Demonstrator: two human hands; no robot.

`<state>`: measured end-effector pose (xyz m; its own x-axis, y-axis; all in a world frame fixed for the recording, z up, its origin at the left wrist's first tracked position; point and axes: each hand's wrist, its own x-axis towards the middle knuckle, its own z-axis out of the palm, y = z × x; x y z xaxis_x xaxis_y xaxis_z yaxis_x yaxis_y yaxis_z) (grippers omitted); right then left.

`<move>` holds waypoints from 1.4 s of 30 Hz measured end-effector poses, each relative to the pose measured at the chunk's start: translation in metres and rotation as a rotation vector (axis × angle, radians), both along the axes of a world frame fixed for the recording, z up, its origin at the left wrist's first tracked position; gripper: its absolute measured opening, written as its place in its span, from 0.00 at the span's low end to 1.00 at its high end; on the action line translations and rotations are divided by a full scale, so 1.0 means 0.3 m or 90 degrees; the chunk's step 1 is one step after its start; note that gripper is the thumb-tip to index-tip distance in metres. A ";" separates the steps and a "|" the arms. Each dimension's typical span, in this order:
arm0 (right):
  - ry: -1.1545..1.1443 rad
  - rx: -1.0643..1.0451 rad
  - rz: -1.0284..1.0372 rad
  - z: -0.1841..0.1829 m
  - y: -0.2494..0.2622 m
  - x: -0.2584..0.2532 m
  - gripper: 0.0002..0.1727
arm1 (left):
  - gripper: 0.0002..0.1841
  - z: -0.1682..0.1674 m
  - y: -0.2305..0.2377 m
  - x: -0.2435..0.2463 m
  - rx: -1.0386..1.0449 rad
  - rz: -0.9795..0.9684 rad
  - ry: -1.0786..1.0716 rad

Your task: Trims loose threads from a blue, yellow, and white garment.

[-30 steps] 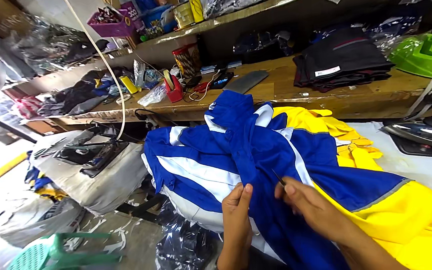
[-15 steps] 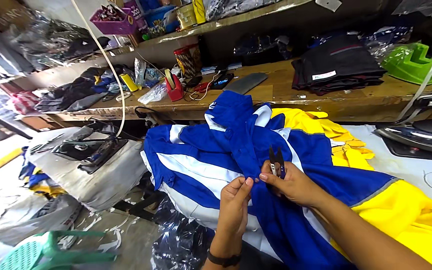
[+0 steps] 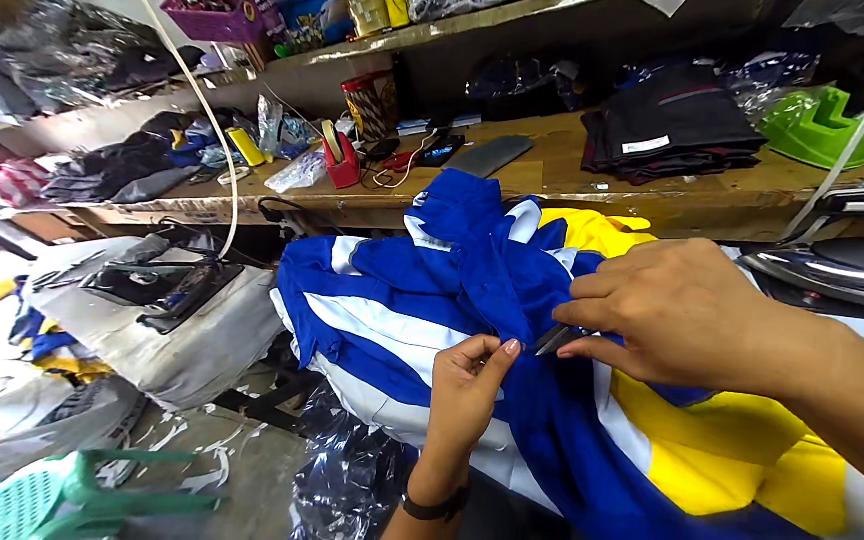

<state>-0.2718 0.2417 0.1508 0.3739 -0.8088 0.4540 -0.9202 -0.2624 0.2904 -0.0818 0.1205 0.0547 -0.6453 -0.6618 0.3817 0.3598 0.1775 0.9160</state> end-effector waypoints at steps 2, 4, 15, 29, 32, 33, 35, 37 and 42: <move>0.028 0.001 0.010 0.013 -0.010 0.011 0.19 | 0.09 0.001 -0.001 -0.002 -0.009 0.005 -0.005; 0.043 0.002 0.017 0.020 -0.019 0.020 0.18 | 0.09 0.001 -0.001 -0.001 -0.015 0.007 -0.010; 0.068 0.035 0.026 0.036 -0.049 0.023 0.18 | 0.09 -0.004 -0.004 -0.004 -0.050 0.020 -0.022; 0.050 0.057 0.043 0.045 -0.070 0.013 0.17 | 0.09 -0.006 -0.014 0.001 -0.079 0.039 -0.033; 0.050 0.059 0.038 0.047 -0.073 0.014 0.18 | 0.09 -0.005 -0.016 0.001 -0.079 0.039 -0.031; 0.050 0.061 0.038 0.046 -0.074 0.014 0.17 | 0.09 -0.005 -0.016 0.000 -0.079 0.039 -0.031; 0.050 0.060 0.041 0.044 -0.078 0.013 0.17 | 0.08 -0.005 -0.017 0.000 -0.079 0.038 -0.030; 0.052 0.062 0.044 0.045 -0.081 0.014 0.17 | 0.08 -0.007 -0.017 -0.002 -0.078 0.039 -0.026; 0.062 0.069 0.051 0.052 -0.088 0.025 0.17 | 0.08 -0.006 -0.019 -0.002 -0.083 0.034 -0.031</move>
<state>-0.2644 0.2152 0.1665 0.4773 -0.8166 0.3247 -0.8639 -0.3684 0.3434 -0.0825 0.1148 0.0529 -0.6307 -0.6420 0.4359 0.3028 0.3136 0.9000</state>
